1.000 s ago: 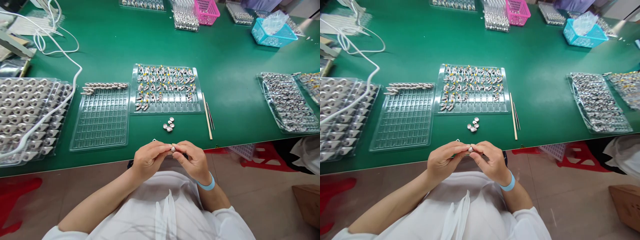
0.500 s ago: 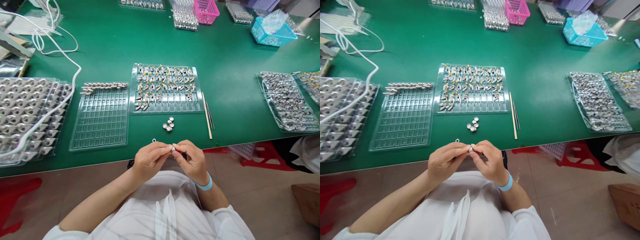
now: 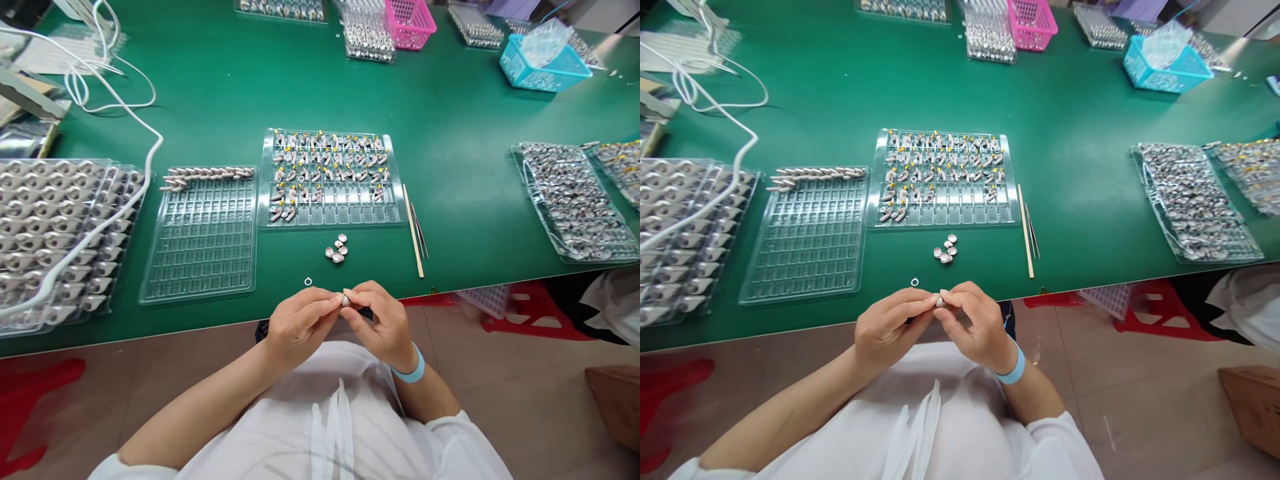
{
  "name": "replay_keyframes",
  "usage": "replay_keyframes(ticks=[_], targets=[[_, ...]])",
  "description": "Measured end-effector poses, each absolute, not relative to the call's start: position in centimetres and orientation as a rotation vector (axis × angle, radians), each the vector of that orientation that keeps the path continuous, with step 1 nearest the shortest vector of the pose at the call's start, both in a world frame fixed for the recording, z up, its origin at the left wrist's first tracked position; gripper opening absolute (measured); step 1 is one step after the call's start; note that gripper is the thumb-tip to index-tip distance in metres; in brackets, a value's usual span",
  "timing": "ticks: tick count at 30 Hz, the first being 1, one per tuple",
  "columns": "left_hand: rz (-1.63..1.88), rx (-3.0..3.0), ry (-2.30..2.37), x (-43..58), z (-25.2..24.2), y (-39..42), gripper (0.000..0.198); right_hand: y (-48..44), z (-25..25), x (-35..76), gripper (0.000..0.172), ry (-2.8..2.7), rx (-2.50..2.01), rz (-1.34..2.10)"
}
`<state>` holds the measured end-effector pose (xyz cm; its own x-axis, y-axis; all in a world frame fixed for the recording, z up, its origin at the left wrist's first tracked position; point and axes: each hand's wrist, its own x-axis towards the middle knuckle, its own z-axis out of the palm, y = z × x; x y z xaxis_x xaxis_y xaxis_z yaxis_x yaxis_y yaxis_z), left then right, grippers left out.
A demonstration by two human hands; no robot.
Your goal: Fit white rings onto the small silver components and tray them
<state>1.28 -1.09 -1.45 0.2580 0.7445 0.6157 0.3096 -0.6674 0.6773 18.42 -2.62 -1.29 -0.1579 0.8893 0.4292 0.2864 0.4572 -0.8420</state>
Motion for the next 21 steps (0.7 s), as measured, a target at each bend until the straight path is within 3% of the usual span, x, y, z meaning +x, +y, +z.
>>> replay_keyframes(ticks=[21], targets=[[1.374, 2.135, 1.028, 1.3, -1.1, -1.18, 0.017, -3.02, -1.29, 18.08, 0.029, -1.756, -1.022, 0.65]])
